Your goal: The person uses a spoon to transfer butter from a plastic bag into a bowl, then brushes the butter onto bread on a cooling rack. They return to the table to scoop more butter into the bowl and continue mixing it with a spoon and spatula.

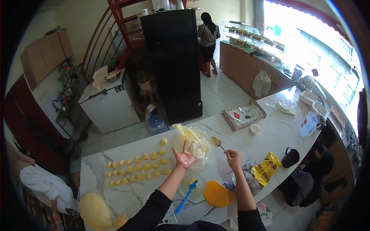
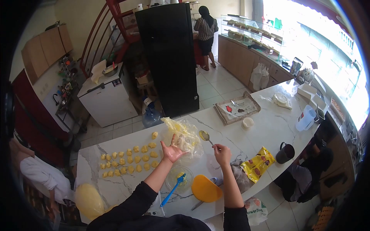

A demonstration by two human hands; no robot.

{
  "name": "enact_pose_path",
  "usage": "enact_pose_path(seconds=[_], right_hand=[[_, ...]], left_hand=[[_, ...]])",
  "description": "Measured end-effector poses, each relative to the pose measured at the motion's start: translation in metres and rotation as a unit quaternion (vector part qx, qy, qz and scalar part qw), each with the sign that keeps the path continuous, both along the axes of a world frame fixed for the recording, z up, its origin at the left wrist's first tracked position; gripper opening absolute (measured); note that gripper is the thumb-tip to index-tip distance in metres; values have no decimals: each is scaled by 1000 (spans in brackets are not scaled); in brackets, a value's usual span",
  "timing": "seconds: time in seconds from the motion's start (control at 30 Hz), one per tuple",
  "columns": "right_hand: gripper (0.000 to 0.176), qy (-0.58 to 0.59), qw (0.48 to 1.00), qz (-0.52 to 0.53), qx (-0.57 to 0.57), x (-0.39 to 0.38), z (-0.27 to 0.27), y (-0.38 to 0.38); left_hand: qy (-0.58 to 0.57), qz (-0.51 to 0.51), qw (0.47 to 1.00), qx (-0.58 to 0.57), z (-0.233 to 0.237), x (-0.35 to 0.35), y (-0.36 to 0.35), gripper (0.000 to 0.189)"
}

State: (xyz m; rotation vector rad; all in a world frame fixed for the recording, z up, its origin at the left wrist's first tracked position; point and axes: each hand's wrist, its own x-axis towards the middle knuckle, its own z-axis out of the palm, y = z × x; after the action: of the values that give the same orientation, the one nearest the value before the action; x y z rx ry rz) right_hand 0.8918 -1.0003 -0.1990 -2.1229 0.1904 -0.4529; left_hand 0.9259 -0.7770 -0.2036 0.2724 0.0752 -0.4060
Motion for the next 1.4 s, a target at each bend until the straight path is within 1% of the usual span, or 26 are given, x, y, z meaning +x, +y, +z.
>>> enact_pose_path(seconds=[0.03,0.07,0.13,0.17,0.2,0.23,0.27,0.33,0.47,0.53,0.57,0.63,0.67,0.73,0.87,1.07,1.17,1.23,1.37,1.4], right_hand=[[15,-17,999,-2,-42,-1,-1,3],[15,-18,999,-3,-42,-2,-1,7],[15,31,998,-26,-48,-5,0,14],[15,30,998,-24,-49,-5,-2,15],[15,44,998,-27,-39,-4,-4,16],[15,59,997,-31,-29,-3,-6,17],[15,59,997,-31,-29,-2,-10,18],[15,48,999,-16,11,0,-18,21],[15,43,999,9,1,-5,-4,26],[15,8,999,-22,-34,-7,9,25],[15,10,999,-22,-34,-7,10,22],[14,-38,992,-51,-109,-8,10,15],[14,-36,992,-51,-109,-9,10,14],[13,-27,993,-33,-113,-11,10,13],[13,-6,994,-12,-107,-18,3,25],[12,-32,992,-50,-112,-26,-2,35],[12,-18,994,-39,-101,-31,-5,39],[12,10,997,-22,-77,-36,-5,43],[14,23,999,13,-45,-41,-11,42],[15,78,987,81,115,-38,-13,37]], left_hand=[[-7,19,1000,-21,0,-1,-2,77],[-7,17,1000,-21,2,-2,-4,77],[51,88,994,-35,5,-5,-8,62],[50,89,994,-37,-4,1,-9,62],[17,73,994,75,-22,13,-10,53],[-15,55,981,186,-35,20,-12,46],[-15,55,981,186,-40,21,-14,46],[18,-1,957,290,-51,22,-20,46],[51,9,958,283,-41,20,-35,51],[-8,-18,973,231,-38,21,-35,61],[-7,-18,973,231,-33,20,-35,61],[-110,-28,975,193,-16,14,-32,69],[-108,-29,975,193,-10,11,-30,69],[-109,-56,981,149,0,5,-26,71],[-98,-59,984,137,-5,3,-23,76],[-89,-89,986,110,-10,2,-22,78],[-86,-67,988,114,-12,3,-24,77],[-73,-52,992,91,-10,1,-25,75],[-55,-58,994,77,-12,-1,-24,76],[-63,-73,991,94,-13,-1,-23,76]])
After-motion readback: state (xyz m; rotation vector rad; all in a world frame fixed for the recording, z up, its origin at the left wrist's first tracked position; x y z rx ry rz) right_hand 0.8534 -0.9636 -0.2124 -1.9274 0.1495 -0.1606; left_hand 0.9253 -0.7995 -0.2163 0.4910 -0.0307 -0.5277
